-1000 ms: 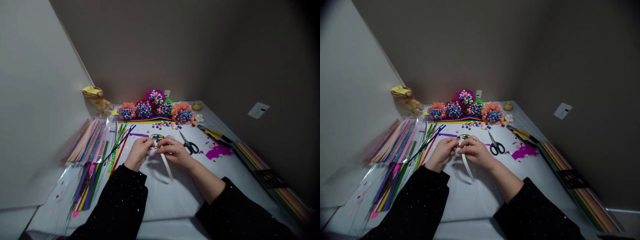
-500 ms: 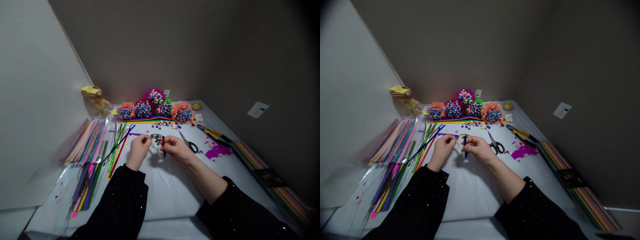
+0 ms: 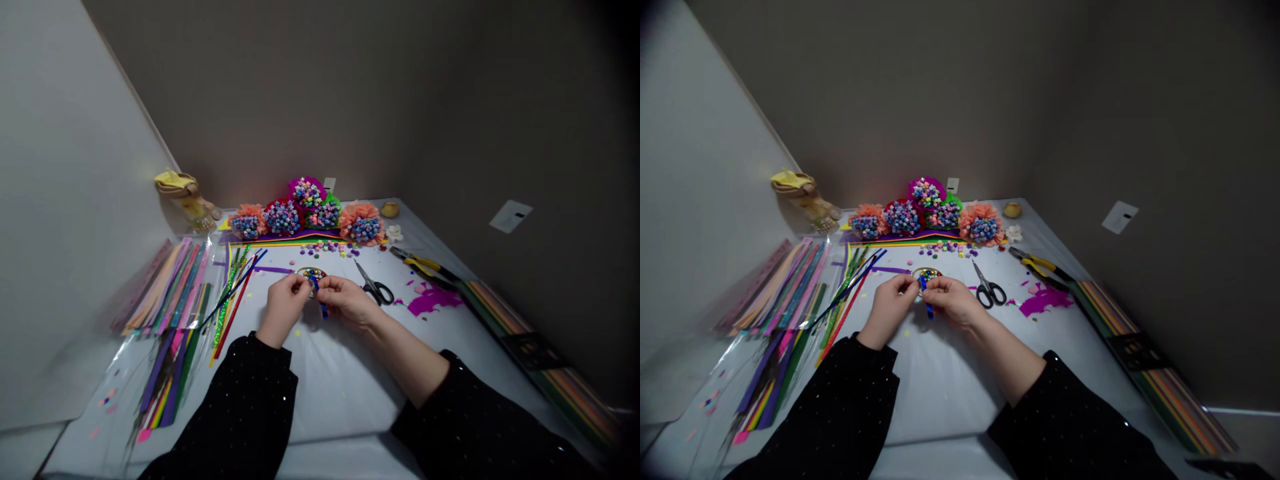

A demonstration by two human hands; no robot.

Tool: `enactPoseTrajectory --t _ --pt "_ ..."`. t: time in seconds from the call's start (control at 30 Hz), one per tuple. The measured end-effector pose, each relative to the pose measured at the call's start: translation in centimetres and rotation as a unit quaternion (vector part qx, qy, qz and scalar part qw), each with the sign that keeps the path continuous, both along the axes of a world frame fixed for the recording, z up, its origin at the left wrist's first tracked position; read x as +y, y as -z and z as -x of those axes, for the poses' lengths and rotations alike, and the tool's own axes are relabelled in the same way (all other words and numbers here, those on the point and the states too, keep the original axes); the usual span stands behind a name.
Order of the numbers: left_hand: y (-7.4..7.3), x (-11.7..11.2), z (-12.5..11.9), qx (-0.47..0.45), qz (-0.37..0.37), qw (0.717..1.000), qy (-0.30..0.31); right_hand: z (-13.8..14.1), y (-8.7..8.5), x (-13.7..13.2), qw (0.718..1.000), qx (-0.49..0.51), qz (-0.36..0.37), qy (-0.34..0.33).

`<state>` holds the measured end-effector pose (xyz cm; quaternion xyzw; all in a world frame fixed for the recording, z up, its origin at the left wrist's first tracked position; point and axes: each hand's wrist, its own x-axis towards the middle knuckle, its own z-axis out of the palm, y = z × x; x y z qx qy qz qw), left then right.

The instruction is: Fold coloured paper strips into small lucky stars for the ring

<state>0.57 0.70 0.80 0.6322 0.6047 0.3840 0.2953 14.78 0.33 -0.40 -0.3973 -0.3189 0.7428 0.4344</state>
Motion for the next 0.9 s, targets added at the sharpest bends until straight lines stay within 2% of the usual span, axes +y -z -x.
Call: enactPoseTrajectory --t 0.1,0.27,0.33,0.4,0.57,0.67,0.77,0.9 --pt "0.4 0.0 -0.1 0.001 0.004 1.000 0.009 0.1 0.2 0.0 1.000 -0.001 -0.009 0.002" --pt "0.7 0.1 -0.2 0.007 0.004 1.000 0.013 0.0 0.6 0.6 0.997 0.010 0.000 0.075" --pt "0.8 0.1 -0.2 0.005 0.004 1.000 0.009 -0.2 0.6 0.7 0.996 0.017 -0.005 0.083" --pt "0.8 0.1 -0.1 0.001 0.000 1.000 0.008 -0.3 0.5 0.6 0.998 0.010 -0.027 0.060" --pt "1.1 0.2 0.0 0.016 -0.004 1.000 0.011 -0.3 0.3 0.0 0.994 -0.036 -0.075 -0.066" --pt "1.1 0.2 0.1 0.009 -0.009 1.000 0.007 -0.3 0.6 0.0 0.995 -0.035 -0.077 -0.057" --pt "1.0 0.2 0.1 0.000 -0.008 1.000 0.000 -0.5 0.7 0.1 0.995 -0.066 -0.044 -0.061" --pt "1.0 0.2 -0.1 -0.005 -0.005 1.000 0.005 -0.6 0.4 0.1 0.988 -0.072 0.036 -0.129"
